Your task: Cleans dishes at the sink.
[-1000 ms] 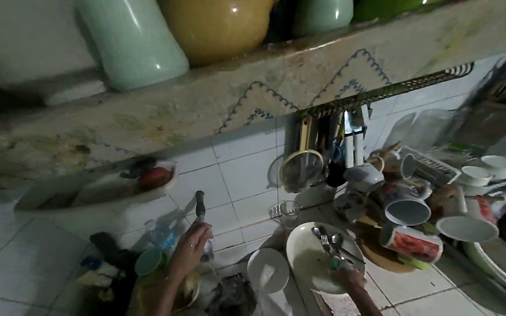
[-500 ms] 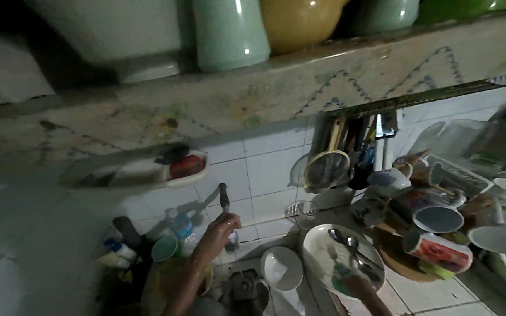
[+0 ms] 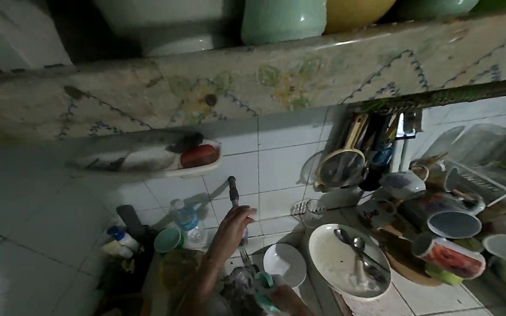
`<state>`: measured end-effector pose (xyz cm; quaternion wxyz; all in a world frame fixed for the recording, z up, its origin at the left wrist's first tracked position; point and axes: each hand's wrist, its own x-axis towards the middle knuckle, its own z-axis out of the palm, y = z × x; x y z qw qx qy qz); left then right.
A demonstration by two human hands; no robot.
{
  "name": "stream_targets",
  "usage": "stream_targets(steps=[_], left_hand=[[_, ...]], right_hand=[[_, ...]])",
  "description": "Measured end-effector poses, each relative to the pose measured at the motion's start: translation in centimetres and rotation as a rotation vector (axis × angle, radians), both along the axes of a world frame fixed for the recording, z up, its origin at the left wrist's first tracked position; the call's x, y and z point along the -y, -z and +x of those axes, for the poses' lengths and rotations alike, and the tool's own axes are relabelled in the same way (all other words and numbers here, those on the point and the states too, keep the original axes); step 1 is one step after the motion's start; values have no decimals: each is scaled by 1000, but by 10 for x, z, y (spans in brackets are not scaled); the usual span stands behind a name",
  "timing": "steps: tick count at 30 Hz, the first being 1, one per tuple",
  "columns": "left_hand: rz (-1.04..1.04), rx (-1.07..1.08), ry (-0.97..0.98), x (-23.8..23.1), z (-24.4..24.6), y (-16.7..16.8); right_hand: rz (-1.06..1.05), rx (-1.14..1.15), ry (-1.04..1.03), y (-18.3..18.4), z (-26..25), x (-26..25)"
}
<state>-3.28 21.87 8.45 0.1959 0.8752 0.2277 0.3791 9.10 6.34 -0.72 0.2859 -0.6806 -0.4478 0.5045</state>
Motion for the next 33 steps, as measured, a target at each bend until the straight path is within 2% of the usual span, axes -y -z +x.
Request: stream_targets(steps=[2, 4, 5, 6, 8, 10, 13, 18, 20, 23, 25, 27, 29, 31, 33], left_hand=[[-211, 104, -136, 15, -6, 13], [-464, 296, -374, 31, -11, 49], [-624, 325, -488, 37, -11, 68], [-826, 264, -555, 41, -12, 86], [-1158, 117, -511, 46, -13, 115], [-1291, 169, -377, 44, -10, 130], [-1317, 192, -197, 34, -8, 130], [-1427, 66, -118, 39, -10, 112], [-1465, 112, -113, 45, -12, 113], [-1531, 286, -151, 46, -17, 116], [-1556, 254, -150, 47, -21, 113], [-1510, 98, -171, 57, -17, 110], [-1289, -211, -234, 78, -4, 104], [-1106, -567, -205, 100, 6, 84], [-1096, -735, -185, 111, 11, 76]], right_hand=[[35, -8, -7, 0, -2, 4], [25, -11, -28, -4, -3, 5], [25, -9, -26, -6, -5, 5], [28, -9, -19, -7, -7, 5], [36, -14, -16, -4, -11, 7], [37, -13, -5, -1, -16, 10], [0, -9, 36, -4, -21, 17], [77, -56, 88, -2, -22, 24], [47, -91, 109, -6, -20, 24], [-3, -176, 284, -1, -7, 26], [19, -362, 417, 4, 1, 18], [33, -673, 529, 12, 2, -2], [92, -834, 442, 23, -1, -21], [132, -644, 414, 27, -13, -35], [143, -343, 462, 28, -22, -35]])
